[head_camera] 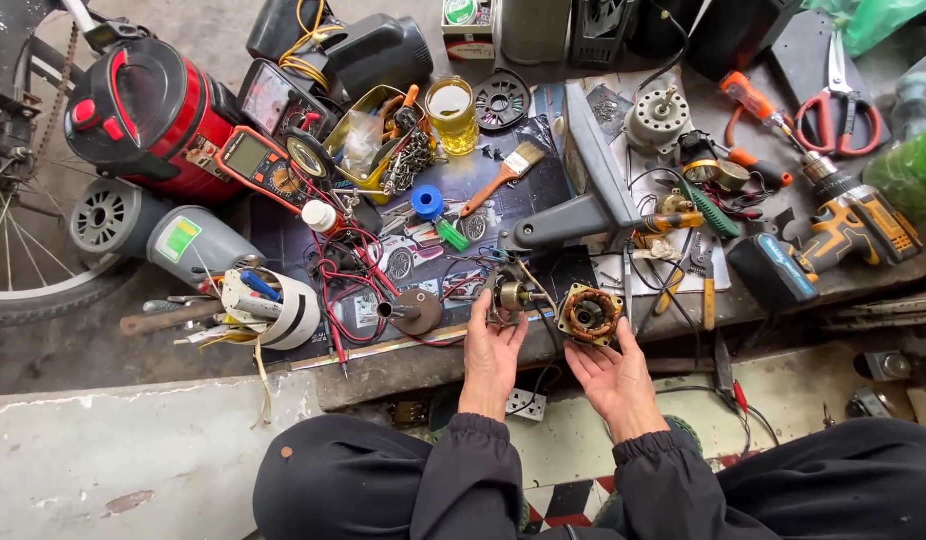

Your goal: A person is reassembling an electric motor by aligning the rotor into the stator on a cluttered workbench.

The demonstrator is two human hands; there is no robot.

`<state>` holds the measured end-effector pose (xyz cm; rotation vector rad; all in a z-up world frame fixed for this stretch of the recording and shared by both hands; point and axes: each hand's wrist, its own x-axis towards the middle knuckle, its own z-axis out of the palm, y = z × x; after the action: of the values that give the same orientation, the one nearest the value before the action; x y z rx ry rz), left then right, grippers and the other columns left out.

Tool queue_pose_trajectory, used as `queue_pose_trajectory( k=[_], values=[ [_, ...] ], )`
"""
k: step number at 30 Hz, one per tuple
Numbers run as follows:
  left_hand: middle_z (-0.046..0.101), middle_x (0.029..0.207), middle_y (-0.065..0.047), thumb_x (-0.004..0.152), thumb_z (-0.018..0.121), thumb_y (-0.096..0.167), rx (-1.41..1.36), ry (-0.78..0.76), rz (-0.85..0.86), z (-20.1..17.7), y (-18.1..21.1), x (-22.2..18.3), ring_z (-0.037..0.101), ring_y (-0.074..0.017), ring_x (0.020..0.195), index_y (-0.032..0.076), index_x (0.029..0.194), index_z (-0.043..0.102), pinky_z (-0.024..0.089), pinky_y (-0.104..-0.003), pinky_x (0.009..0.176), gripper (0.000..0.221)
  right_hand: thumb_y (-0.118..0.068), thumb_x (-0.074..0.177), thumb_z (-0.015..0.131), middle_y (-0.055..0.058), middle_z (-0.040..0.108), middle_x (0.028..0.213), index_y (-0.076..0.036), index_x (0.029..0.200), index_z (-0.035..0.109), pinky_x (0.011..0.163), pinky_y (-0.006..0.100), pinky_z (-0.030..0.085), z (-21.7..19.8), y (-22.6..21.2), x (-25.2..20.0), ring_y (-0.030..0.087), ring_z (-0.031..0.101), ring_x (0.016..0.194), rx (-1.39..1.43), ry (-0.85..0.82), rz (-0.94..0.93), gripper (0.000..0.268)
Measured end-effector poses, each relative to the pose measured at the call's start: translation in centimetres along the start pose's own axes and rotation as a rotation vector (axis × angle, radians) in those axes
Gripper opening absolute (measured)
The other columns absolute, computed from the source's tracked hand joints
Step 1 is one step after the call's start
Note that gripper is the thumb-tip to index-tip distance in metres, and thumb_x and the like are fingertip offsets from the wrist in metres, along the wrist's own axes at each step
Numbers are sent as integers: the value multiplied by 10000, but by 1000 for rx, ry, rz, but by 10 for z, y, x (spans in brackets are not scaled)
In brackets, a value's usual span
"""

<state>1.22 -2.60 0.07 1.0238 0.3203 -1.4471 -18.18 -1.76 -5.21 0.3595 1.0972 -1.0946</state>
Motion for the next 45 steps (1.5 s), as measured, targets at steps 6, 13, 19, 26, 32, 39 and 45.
queue_pose_trajectory(
  k=[6,13,19,26,32,39,45],
  values=[
    [652,1067,-63,920,909,409,16,7,10,4,-1,-5,704,-255,1067,136,1202,629,599,-434,1109,482,-540,915,891,337,300,1717,32,1702,202,1275,640,472,12,3,-6,527,446,1564,98,4,25,1193],
    [676,1077,-93,894,951,408,-46,6,-16,-17,-13,29,727,-291,1074,113,1223,655,618,-438,1120,532,-516,885,918,348,309,1698,40,1685,259,1267,622,487,17,5,-10,530,446,1564,98,10,6,1176],
    [692,1084,-98,891,955,416,-33,5,-16,-4,-7,14,751,-306,1093,109,1219,663,634,-444,1103,536,-484,891,921,361,334,1669,56,1663,284,1254,602,507,20,8,-14,522,465,1555,113,2,-10,1138],
    [690,1102,-145,899,950,345,-84,12,-42,3,-10,8,769,-401,1147,80,1219,684,634,-528,1127,493,-473,899,921,395,523,1450,124,1523,414,1139,605,588,41,8,-39,559,625,1366,-60,62,-195,1001],
    [685,1113,-157,892,957,317,-135,1,-59,-7,-18,22,765,-444,1161,72,1219,694,633,-575,1134,486,-449,892,940,388,652,1254,166,1388,529,1021,598,656,48,10,-44,538,751,1144,-178,107,-302,891],
    [663,1121,-147,900,947,307,-132,-4,-65,-2,-14,14,757,-445,1185,55,1245,673,619,-591,1148,507,-409,830,1008,343,728,1001,123,1093,624,844,566,707,63,17,-59,441,813,851,-339,149,-441,707],
    [677,1123,-146,915,936,266,-128,-14,-47,5,-12,5,766,-430,1172,37,1239,698,635,-585,1128,463,-367,772,1080,233,642,926,127,1072,626,786,537,724,44,17,-17,337,745,735,-463,205,-599,735]
  ],
)
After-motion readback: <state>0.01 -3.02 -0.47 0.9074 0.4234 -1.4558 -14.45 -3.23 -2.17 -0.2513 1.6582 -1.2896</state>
